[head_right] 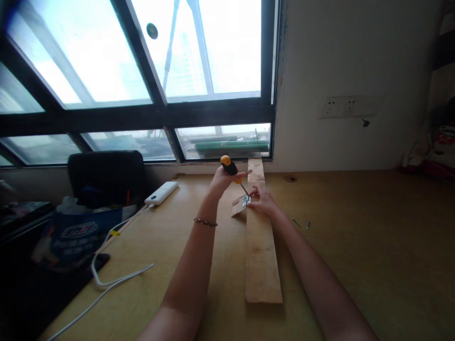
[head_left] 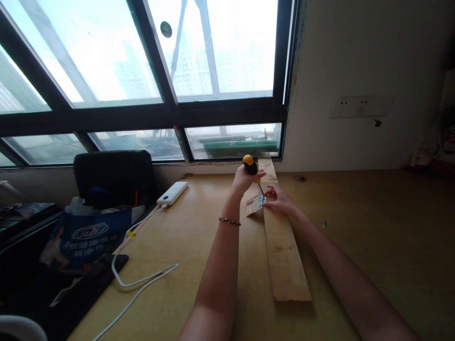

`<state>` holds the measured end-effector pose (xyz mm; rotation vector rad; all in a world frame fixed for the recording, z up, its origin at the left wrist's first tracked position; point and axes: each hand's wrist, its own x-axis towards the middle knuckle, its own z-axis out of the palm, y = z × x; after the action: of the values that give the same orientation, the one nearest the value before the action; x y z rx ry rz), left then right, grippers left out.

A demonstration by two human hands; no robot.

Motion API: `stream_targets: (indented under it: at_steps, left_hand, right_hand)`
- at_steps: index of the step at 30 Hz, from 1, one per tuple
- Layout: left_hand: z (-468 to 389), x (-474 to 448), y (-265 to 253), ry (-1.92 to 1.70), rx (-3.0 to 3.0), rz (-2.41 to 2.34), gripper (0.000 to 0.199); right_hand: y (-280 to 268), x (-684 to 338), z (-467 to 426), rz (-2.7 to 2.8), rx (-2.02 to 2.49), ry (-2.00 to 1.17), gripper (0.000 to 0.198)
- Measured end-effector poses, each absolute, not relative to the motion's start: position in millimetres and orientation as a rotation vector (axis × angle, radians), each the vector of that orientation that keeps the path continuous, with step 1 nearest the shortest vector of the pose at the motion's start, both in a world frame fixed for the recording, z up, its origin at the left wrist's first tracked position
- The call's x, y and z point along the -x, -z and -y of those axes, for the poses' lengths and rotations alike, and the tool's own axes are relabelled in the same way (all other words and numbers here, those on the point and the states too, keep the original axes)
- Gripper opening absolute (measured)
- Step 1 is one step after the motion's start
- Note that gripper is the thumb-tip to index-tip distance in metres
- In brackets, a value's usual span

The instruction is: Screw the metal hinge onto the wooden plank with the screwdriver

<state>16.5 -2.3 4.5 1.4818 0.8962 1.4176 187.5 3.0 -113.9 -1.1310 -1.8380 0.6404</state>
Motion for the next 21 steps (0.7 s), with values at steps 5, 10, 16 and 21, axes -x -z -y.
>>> stream_targets:
  at_steps: [5,10,16,21]
  left_hand:
    - [-6,-12,0,-1.501,-1.58,-1.002,0.039]
    - [-4,-11,-2,-1.499,-1.548,-0.933,0.039]
    - [-9,-8,1,-1.482,-1.513,-0.861,0.039]
    - [-10,-6,0,-1.46,-1.461,-0.844,0.039]
  right_hand:
    - [113,-187,-2,1.836,1.138,-0.628,0.067]
    - [113,-187,-1,1.838,1.132,-0.621,0.067]
    - [113,-187,-1,1.834,1.123,-0.621,0.066]
    - [112,-186,0,1.821,1.115,-0.655,0.066]
